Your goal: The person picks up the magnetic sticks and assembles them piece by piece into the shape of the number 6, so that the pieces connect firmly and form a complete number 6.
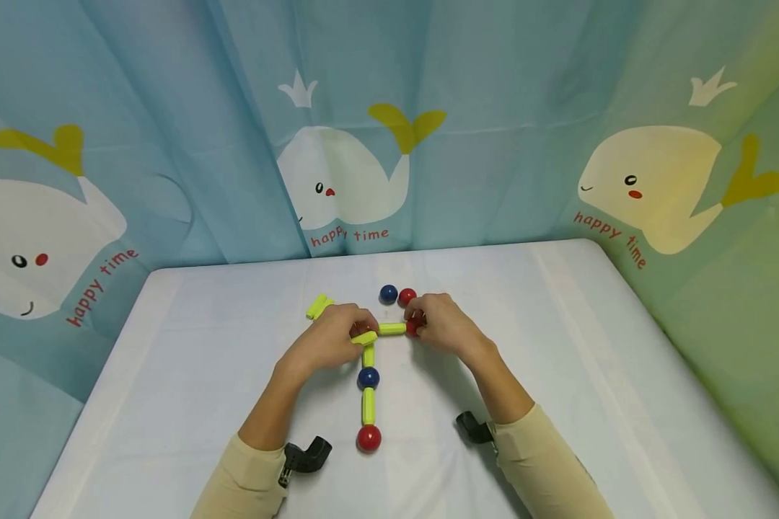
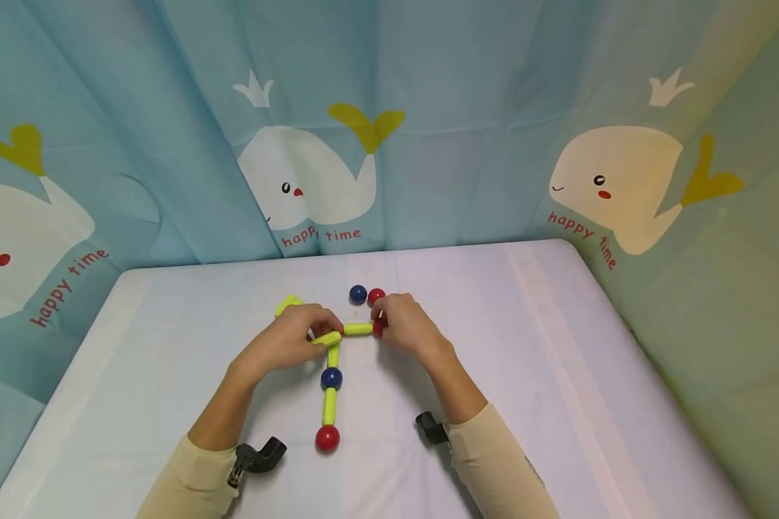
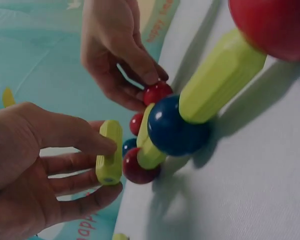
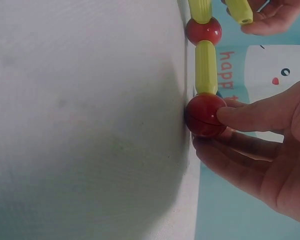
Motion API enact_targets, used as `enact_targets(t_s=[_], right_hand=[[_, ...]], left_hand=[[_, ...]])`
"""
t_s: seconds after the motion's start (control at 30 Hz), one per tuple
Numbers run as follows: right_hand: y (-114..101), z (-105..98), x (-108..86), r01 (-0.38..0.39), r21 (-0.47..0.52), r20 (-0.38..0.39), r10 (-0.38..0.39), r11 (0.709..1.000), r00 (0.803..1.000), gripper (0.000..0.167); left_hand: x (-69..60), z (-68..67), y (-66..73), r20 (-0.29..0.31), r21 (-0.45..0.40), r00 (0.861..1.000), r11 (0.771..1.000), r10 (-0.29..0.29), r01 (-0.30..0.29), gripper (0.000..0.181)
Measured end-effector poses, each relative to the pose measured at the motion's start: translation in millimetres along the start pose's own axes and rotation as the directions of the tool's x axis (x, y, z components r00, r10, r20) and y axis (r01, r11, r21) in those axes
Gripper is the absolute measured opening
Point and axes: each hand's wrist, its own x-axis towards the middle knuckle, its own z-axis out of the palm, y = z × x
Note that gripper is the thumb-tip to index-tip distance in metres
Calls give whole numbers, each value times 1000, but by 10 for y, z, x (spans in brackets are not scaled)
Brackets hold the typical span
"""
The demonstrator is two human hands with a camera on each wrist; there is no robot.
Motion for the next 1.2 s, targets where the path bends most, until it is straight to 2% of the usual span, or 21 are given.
enact_targets(t_s=[0.17, 0.33, 0.53, 0.6, 0.83, 1.07, 1.2], right_hand=[[5, -8, 2, -7, 20, 8, 7, 1000, 1000, 27], [18, -6, 10, -15, 35, 9, 15, 999, 1000, 26], [14, -9, -1, -4, 39, -3, 4, 999, 1000, 27], [10, -10, -3, -3, 40, -4, 3, 999, 1000, 27], [21, 2, -2, -6, 32, 2, 6, 999, 1000, 28], [15, 19, 2, -1, 35, 4, 1, 999, 1000, 29], [7, 0, 4, -10, 30, 6, 10, 999, 1000, 29]], left_hand=[[9, 49, 72, 74, -1, 996, 998, 58, -58, 26], [17, 114, 151, 133, -6, 983, 992, 124, -124, 27], [19, 209, 213, 167, 7, 969, 983, 180, -184, 23], [21, 244, 228, 177, 13, 966, 982, 186, -191, 23], [38, 346, 280, 227, 37, 962, 986, 150, -162, 25], [27, 441, 300, 248, 70, 961, 987, 125, -147, 27], [31, 447, 327, 251, 76, 961, 988, 114, -137, 26]])
